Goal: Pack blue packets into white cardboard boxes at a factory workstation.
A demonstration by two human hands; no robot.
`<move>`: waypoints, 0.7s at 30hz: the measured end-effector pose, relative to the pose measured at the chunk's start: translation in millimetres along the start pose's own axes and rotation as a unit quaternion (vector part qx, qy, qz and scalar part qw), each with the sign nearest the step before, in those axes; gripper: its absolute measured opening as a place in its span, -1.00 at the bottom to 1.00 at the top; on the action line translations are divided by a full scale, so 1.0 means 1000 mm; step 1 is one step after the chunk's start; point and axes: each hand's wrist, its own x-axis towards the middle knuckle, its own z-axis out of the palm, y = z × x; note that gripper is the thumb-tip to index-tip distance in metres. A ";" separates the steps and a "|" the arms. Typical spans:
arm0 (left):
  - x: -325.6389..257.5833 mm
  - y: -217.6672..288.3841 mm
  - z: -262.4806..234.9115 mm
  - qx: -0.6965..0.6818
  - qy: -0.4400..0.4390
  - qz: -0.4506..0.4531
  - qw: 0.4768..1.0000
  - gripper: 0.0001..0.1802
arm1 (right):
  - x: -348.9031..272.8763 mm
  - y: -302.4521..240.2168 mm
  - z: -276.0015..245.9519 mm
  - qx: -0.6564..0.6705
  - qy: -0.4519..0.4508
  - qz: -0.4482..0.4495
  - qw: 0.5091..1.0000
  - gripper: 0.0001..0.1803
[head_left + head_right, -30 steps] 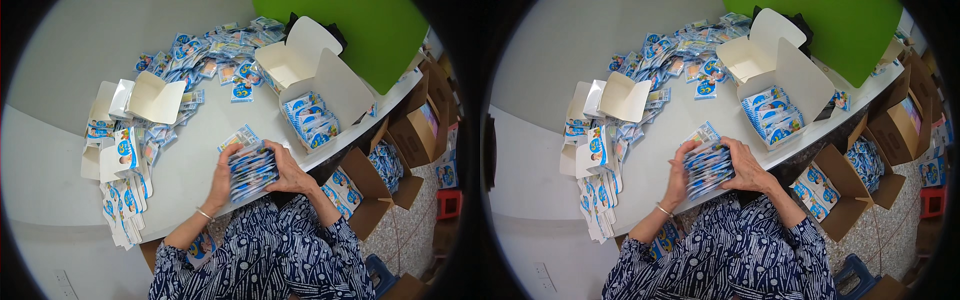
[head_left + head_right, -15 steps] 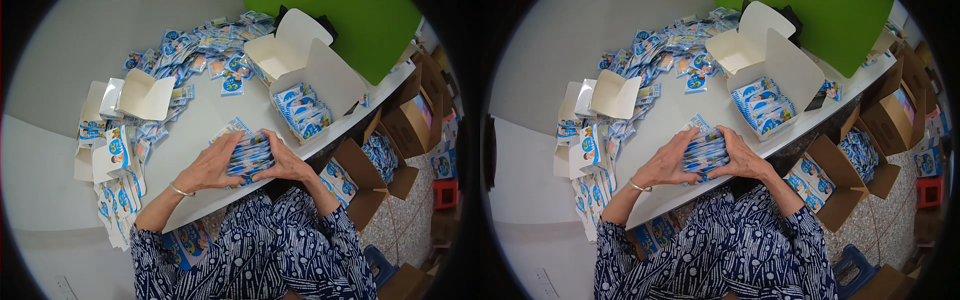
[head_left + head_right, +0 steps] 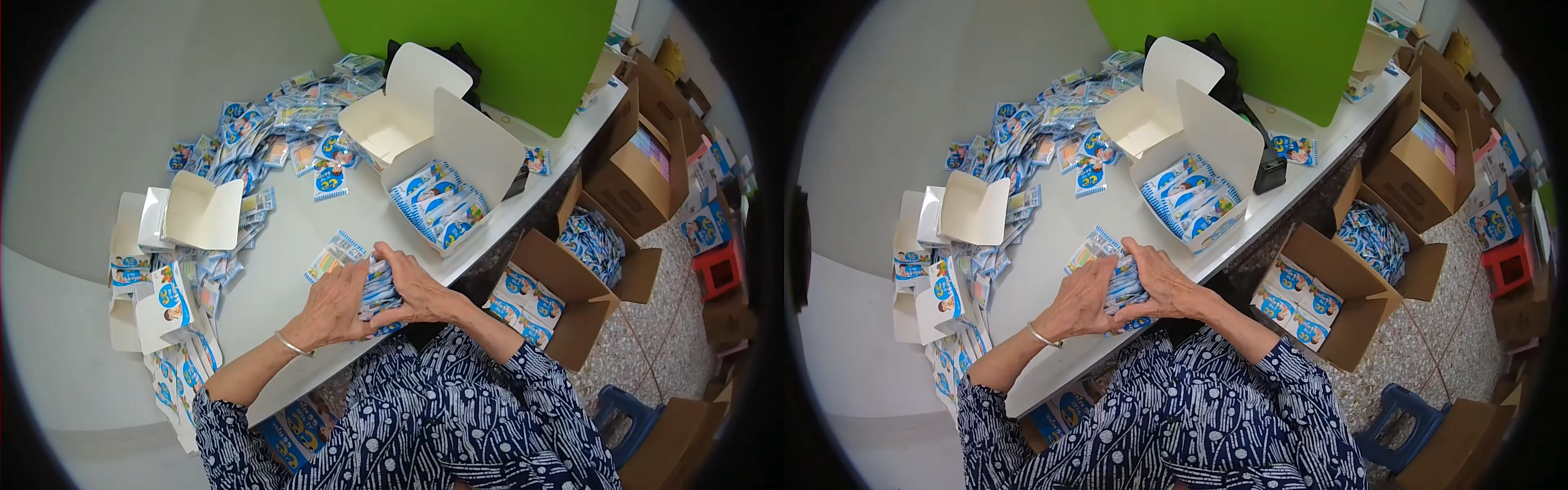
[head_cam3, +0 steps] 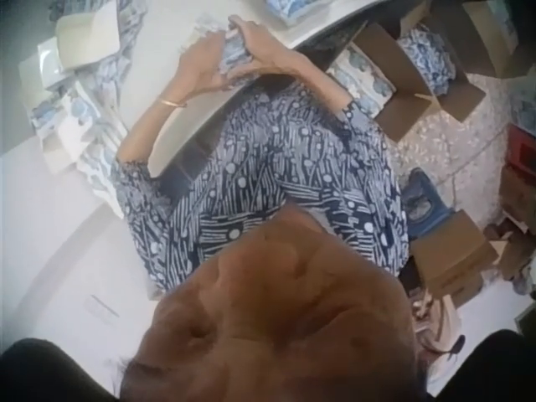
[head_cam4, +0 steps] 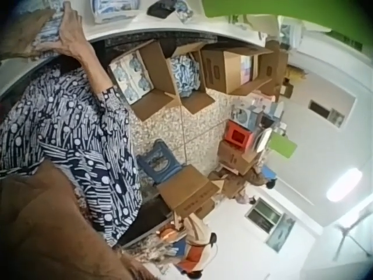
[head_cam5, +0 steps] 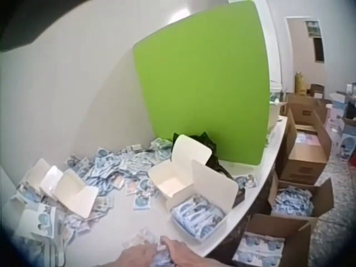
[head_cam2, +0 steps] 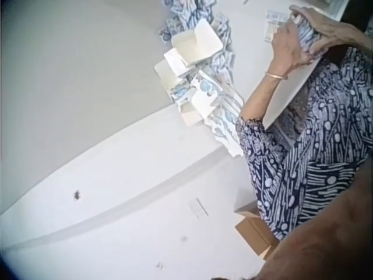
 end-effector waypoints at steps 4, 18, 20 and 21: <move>0.001 -0.012 0.002 0.000 0.037 0.027 0.999 -0.01 | -0.010 -0.031 -0.016 -0.136 0.081 -0.029 0.987 0.20; 0.087 0.000 -0.078 -0.303 0.154 -0.053 0.939 -0.07 | -0.054 -0.013 -0.072 -0.375 0.296 -0.092 0.874 -0.53; 0.117 0.013 -0.077 -0.290 0.169 -0.018 0.942 -0.07 | -0.055 -0.008 -0.069 -0.370 0.314 -0.102 0.868 -0.55; 0.128 0.021 -0.077 -0.239 0.132 -0.037 0.961 -0.06 | -0.054 -0.008 -0.068 -0.370 0.320 -0.110 0.865 -0.56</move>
